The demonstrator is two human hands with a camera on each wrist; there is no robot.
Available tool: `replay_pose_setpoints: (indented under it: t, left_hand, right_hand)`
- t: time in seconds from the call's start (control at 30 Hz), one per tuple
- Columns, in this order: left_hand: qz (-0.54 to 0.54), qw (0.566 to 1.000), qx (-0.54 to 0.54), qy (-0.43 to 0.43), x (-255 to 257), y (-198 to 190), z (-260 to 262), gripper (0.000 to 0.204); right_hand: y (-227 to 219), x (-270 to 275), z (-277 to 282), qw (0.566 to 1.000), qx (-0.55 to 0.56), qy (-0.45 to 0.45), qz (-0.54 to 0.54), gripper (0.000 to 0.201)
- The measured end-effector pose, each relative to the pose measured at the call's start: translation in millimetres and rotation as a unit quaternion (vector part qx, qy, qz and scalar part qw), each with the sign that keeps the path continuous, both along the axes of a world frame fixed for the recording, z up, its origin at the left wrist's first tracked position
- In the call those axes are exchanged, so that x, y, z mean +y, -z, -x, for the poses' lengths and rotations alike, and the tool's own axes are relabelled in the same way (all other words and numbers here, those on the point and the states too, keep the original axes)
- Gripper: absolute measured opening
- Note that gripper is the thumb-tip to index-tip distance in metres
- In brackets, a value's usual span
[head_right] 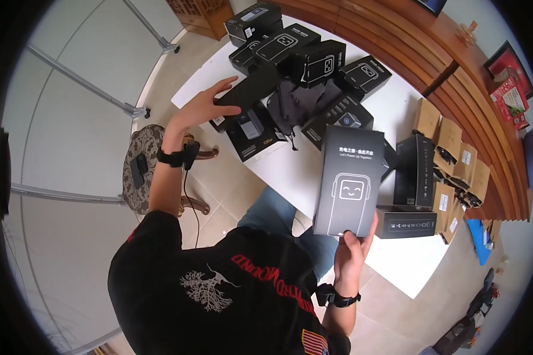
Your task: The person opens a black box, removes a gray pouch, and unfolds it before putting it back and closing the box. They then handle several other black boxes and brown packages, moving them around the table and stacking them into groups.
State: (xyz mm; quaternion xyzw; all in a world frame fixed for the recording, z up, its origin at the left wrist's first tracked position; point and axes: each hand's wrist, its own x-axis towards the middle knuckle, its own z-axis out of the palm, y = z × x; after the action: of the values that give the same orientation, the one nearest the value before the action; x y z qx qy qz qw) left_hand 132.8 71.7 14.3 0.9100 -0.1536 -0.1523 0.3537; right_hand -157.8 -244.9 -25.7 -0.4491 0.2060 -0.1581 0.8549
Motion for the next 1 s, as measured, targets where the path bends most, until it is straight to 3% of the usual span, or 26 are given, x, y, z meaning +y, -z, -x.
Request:
replay_pose_setpoints:
  t: [0.07,0.13,0.17,0.23,0.33,0.5,0.57,0.63,0.67,0.7,0.73,0.77,0.8,0.87,0.97,1.0]
  left_hand:
    - [0.009,1.000,-0.003,-0.008,-5,-2,5,0.095]
    - [-0.013,0.982,-0.178,0.057,-4,12,5,0.094]
    - [-0.014,0.982,-0.180,0.059,-11,5,15,0.094]
    - [-0.201,0.954,-0.221,0.002,-31,-7,39,0.092]
    - [-0.193,0.945,-0.259,0.042,-42,-10,46,0.089]
    - [-0.183,0.952,-0.243,0.021,-44,-27,46,0.080]
    - [-0.178,0.954,-0.240,0.012,-37,-39,48,0.075]
    - [0.027,0.986,-0.149,-0.069,-27,-49,50,0.075]
    - [0.026,0.986,-0.151,-0.067,-28,-47,53,0.075]
    - [0.268,0.954,-0.118,-0.060,-28,-40,55,0.076]
    - [0.494,0.865,-0.077,-0.048,-29,-31,56,0.078]
    - [0.592,0.805,-0.045,-0.008,-33,-16,54,0.081]
    - [0.593,0.804,-0.047,-0.004,-41,-3,59,0.081]
    - [0.739,0.668,0.081,0.019,-66,19,79,0.083]
    - [0.747,0.642,0.173,0.003,-96,44,97,0.085]
    - [0.760,0.615,0.205,0.046,-106,50,99,0.082]
  right_hand:
    - [2,-1,-1,1.000,-0.008,-0.027,0.003,0.083]
    - [2,1,-1,1.000,-0.013,-0.025,0.000,0.082]
    - [1,3,-2,0.999,-0.018,-0.028,-0.003,0.082]
    - [2,6,-3,1.000,-0.023,-0.020,-0.002,0.082]
    - [5,7,-4,1.000,-0.023,-0.013,-0.007,0.081]
    - [9,4,1,1.000,-0.022,-0.012,-0.010,0.080]
    - [12,5,7,1.000,-0.028,-0.002,-0.002,0.069]
    - [17,6,11,0.999,-0.031,0.007,-0.017,0.067]
    - [20,5,12,0.999,-0.035,0.012,-0.031,0.064]
    - [26,5,13,0.999,-0.040,0.014,-0.032,0.064]
    - [32,2,14,0.997,-0.046,-0.005,-0.068,0.061]
    - [35,1,14,0.993,-0.052,-0.025,-0.102,0.058]
    - [33,3,11,0.993,-0.055,-0.023,-0.100,0.058]
    - [24,11,3,0.976,-0.108,-0.055,-0.180,0.055]
    - [20,15,-5,0.966,-0.142,-0.046,-0.211,0.056]
    - [19,14,-7,0.959,-0.164,-0.049,-0.228,0.058]
